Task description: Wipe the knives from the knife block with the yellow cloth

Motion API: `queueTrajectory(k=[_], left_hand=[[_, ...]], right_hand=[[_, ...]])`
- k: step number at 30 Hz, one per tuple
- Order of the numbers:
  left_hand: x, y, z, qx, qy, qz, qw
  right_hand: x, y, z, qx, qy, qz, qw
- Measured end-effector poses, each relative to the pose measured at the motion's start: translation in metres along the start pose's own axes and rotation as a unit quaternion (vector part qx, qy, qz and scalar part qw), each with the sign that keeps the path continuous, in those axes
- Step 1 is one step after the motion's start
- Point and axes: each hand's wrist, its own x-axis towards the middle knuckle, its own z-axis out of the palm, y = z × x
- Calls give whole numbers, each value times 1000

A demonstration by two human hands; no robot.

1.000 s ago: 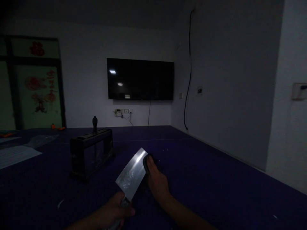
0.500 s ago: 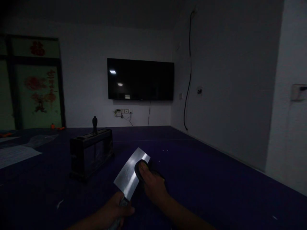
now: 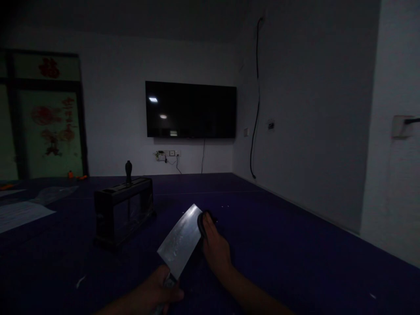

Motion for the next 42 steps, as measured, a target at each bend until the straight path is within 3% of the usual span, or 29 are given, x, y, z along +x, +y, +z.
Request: queueTrajectory(k=[7, 12, 20, 25, 31, 35, 42], left_hand=[[2, -2, 1, -13, 11, -11, 1000], [-2, 7, 3, -23, 18, -31, 999], [1, 9, 5, 3, -7, -41, 999], [0, 7, 5, -22, -3, -26, 999], [2, 4, 4, -27, -6, -3, 1000], [4, -2, 1, -8, -5, -24, 1000], [1, 6, 3, -9, 19, -35, 999]], right_hand=[[-1, -1, 1, 6, 13, -39, 999], [-3, -9, -3, 17, 14, -173, 985], [-12, -26, -16, 11, 70, -359, 931], [-13, -36, -23, -22, 16, -434, 901], [-12, -40, -25, -31, -8, -434, 901], [-13, -35, -19, -39, -8, -412, 910], [-3, -15, -7, -14, 17, -255, 967]])
